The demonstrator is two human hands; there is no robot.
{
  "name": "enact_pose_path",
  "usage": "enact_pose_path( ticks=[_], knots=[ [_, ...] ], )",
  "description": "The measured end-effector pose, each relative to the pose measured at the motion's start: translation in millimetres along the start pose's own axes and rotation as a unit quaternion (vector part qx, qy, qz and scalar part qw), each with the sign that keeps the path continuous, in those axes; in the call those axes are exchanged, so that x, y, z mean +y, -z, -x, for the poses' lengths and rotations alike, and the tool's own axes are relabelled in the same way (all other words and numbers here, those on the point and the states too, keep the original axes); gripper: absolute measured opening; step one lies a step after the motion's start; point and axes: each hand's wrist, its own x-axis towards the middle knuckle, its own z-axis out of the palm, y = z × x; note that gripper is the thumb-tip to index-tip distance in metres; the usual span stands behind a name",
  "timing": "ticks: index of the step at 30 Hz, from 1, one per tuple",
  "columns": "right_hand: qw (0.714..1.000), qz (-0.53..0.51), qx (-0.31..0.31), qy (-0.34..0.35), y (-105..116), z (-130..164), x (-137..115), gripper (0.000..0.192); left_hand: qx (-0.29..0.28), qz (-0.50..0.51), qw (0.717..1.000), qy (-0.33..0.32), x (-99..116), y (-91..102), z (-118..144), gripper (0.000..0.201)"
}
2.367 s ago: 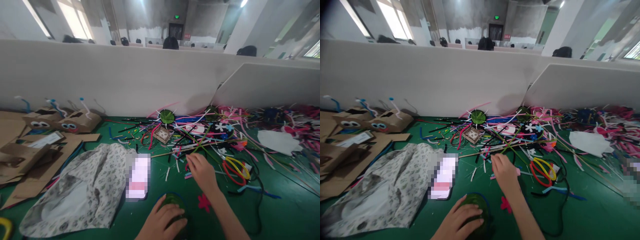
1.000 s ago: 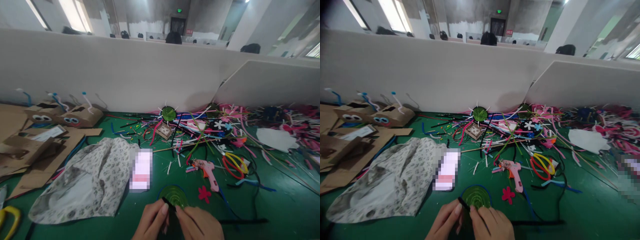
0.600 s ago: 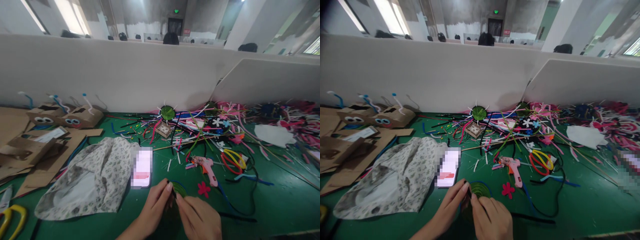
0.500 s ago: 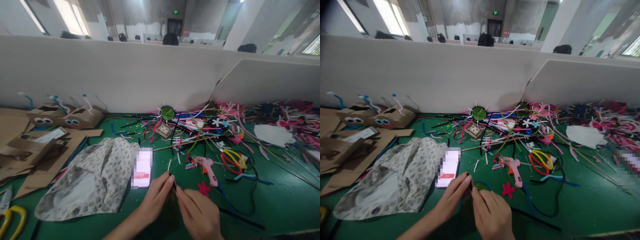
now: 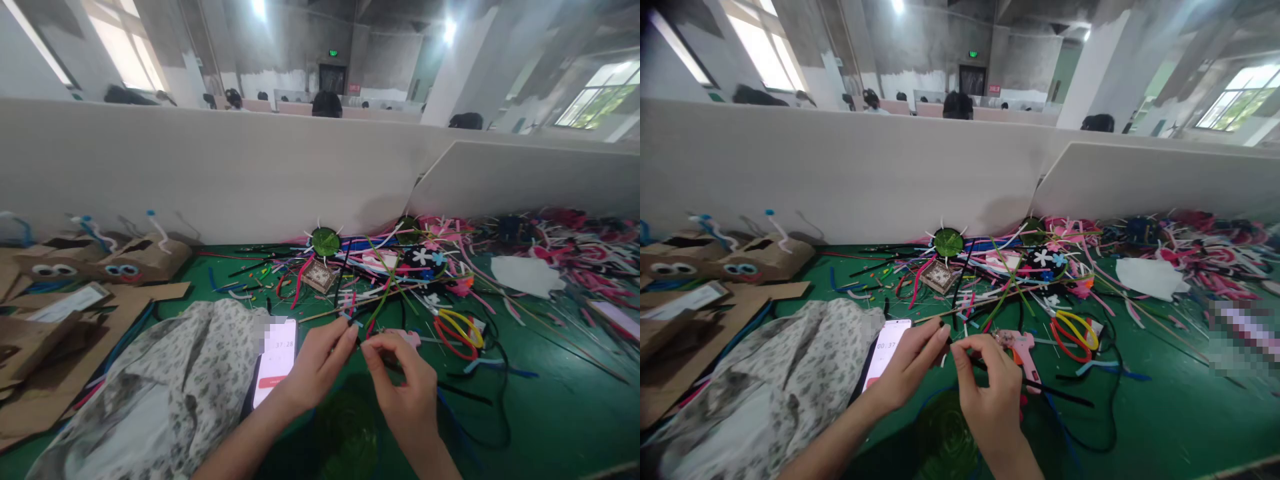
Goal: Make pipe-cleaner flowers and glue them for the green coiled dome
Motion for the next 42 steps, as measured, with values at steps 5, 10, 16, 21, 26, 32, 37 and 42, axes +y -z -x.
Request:
enact_pose_path(
  ticks=[5,10,16,21,26,32,37,42],
  knots=[
    [0.986,-0.05,0.08,-0.138,12,-5,18,0.018,0.059,0.048,0.996,0.047,-11,13.0,-3,0.04],
    [0.991,0.08,0.091,-0.051,14,-11,34,0.028,0.074,0.076,0.99,0.092,-25,16.3,-4,0.04],
    [0.987,0.109,-0.11,0.043,-17,-4,27,0.017,0.046,0.045,0.993,0.101,-31,12.8,-5,0.041],
    [0.971,0.084,-0.187,0.122,-8,-1,23,0.031,-0.217,0.001,0.974,0.062,-33,41.4,-7,0.037],
    [0.953,0.031,-0.277,0.118,4,1,12,0.019,-0.322,0.098,0.938,0.083,-36,61.8,-8,0.044],
    [0.982,0.054,-0.124,0.132,-5,5,14,0.015,-0.17,0.146,0.964,0.142,-35,41.1,-4,0.04],
    [0.979,0.144,-0.043,0.139,-15,5,19,0.016,-0.073,0.08,0.987,0.117,-30,25.9,-5,0.042],
    [0.972,0.18,-0.034,0.148,-22,11,19,0.014,-0.059,0.047,0.992,0.103,-28,18.7,-3,0.041]
  ],
)
